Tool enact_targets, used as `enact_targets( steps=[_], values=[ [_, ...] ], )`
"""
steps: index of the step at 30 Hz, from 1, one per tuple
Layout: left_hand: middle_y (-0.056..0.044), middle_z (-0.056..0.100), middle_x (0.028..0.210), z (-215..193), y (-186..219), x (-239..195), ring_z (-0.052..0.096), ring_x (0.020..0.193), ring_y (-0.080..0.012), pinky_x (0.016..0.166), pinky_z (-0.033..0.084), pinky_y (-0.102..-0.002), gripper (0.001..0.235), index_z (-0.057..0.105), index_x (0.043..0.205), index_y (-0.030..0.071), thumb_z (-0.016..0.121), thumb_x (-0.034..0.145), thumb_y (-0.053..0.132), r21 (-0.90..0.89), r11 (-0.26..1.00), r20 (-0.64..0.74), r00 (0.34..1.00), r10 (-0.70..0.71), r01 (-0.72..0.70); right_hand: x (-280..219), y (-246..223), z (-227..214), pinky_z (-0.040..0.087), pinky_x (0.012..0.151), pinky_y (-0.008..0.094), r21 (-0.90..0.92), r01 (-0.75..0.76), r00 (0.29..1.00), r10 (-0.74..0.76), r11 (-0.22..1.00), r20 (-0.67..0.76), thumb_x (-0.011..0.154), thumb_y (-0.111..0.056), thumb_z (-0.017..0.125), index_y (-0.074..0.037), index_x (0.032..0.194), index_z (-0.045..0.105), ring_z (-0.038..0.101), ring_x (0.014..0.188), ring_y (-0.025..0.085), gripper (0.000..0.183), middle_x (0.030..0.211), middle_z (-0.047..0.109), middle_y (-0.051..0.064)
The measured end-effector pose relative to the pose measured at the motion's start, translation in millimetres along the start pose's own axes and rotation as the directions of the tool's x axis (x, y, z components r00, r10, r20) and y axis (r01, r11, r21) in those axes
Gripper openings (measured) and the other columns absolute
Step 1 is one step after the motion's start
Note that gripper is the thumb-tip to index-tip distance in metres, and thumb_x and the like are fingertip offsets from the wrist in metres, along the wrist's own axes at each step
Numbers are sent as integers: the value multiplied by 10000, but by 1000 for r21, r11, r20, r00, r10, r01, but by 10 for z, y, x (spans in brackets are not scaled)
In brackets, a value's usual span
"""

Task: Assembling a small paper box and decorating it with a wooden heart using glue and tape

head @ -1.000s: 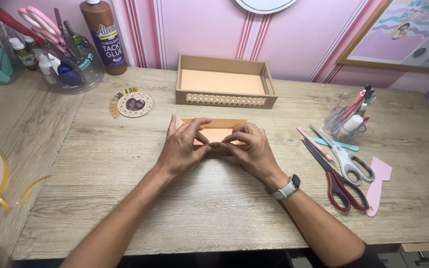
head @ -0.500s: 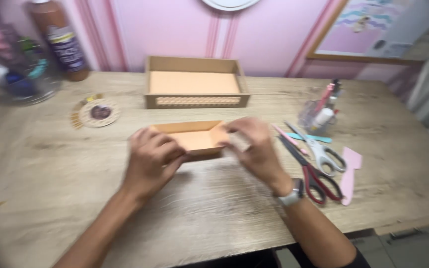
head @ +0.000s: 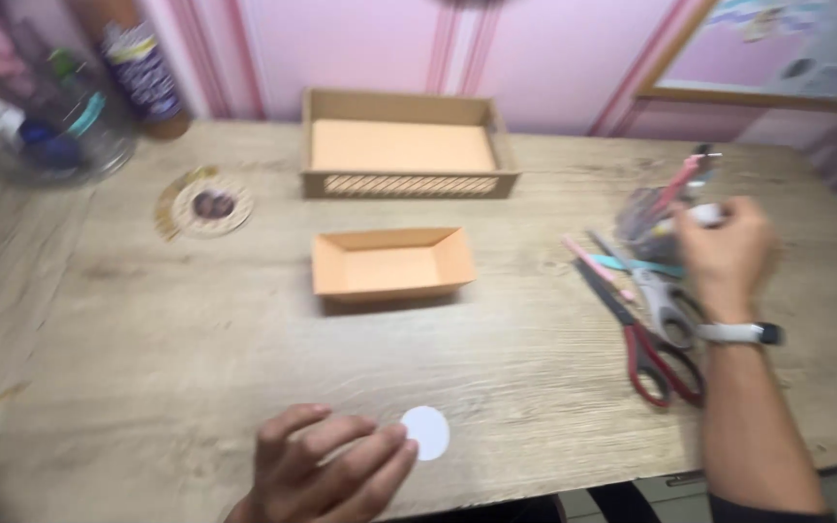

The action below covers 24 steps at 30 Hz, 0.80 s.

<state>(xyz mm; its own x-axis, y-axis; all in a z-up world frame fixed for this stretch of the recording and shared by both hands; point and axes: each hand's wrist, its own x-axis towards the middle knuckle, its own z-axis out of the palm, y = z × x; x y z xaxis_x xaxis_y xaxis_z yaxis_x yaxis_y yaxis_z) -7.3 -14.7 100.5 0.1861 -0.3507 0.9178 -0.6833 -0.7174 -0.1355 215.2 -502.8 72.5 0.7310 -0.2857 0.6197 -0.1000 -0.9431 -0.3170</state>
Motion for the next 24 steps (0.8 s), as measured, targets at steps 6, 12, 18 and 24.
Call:
enact_targets(
  steps=[6, 12, 18, 24],
  values=[
    [211, 659, 954, -40, 0, -89, 568, 846, 18, 874, 432, -210, 99, 675, 966, 321, 631, 986, 234, 89, 993, 15, 997, 79, -80, -819, -1367, -1026, 311, 454, 226, 748, -371, 927, 164, 551, 339, 937, -165, 708, -101, 1012, 664, 474, 542, 77, 108, 775, 616, 23],
    [208, 633, 986, -24, 15, -191, 542, 850, 11, 870, 425, -211, 93, 682, 1033, 320, 631, 1004, 248, 140, 979, 67, 988, 142, -151, -1793, -2120, -1310, 486, 562, 227, 832, -166, 820, -395, 529, 415, 854, -370, 724, -58, 903, 747, 651, 649, 112, 317, 806, 766, 57],
    [229, 638, 955, -46, 23, -170, 537, 829, 28, 896, 411, -208, 99, 693, 1029, 335, 612, 1021, 277, 172, 973, 53, 988, 146, -153, -1888, -2432, -1269, 426, 486, 206, 822, 6, 786, -511, 570, 348, 866, -350, 736, -126, 880, 745, 540, 518, 49, 224, 708, 732, -40],
    [226, 637, 978, -52, 18, -188, 539, 844, 34, 911, 400, -216, 79, 684, 1047, 343, 619, 1026, 304, 190, 967, 58, 985, 160, -169, -1866, -2416, -1303, 415, 478, 214, 830, 15, 764, -542, 557, 350, 869, -309, 749, -122, 856, 732, 515, 511, 57, 189, 691, 712, -40]
  ],
)
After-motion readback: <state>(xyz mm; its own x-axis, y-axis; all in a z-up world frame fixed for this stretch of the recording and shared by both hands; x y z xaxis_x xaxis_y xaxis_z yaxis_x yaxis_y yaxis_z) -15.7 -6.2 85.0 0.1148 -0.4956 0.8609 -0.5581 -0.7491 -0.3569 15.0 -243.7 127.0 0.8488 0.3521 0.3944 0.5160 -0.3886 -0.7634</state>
